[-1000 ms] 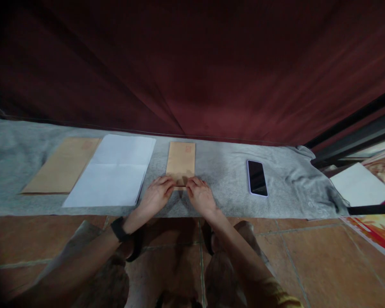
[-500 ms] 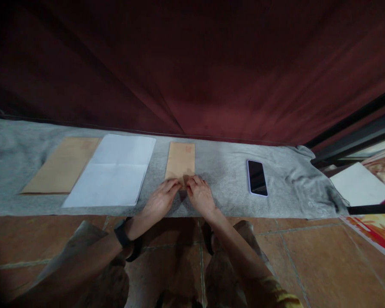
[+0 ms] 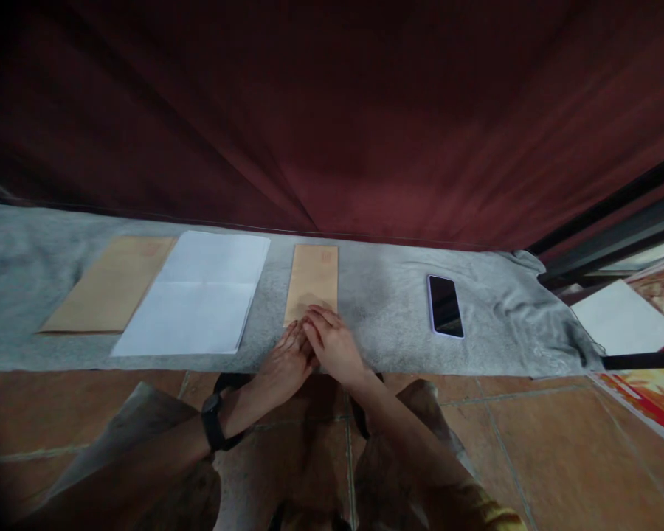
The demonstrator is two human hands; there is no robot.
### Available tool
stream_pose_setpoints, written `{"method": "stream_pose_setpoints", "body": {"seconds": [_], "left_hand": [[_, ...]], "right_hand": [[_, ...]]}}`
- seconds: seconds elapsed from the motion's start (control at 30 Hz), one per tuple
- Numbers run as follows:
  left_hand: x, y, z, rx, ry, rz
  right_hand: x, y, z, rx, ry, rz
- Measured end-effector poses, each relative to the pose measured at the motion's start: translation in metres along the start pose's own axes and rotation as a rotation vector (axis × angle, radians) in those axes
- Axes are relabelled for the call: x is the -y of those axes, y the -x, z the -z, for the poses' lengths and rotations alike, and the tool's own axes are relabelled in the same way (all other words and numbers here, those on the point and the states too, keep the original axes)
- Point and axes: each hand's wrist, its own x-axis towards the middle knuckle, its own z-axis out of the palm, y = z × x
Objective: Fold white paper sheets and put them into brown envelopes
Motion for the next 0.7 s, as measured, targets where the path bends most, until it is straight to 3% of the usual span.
{"method": "stream_pose_setpoints", "body": {"seconds": [0.13,0.27,0.4,0.7], "left_hand": [[0.004,0.008,-0.014,0.029,0.099,0.053],[0.003,0.012,-0.015,0.007,0.127,0.082],[0.002,0.011,-0.014,-0.009,0.135,0.088],[0.006,0.015,-0.02,-0.055,-0.105,0.053]], "right_hand": [[0.013,0.011,-0.019,0.108,-0.041,0.036],[0.014,0.018,-0.03,0.142,0.033,0.001],[0.013,0.02,-0.031,0.158,0.11,0.007],[0.01,0.025,-0.027,0.161,0.145,-0.005]]}}
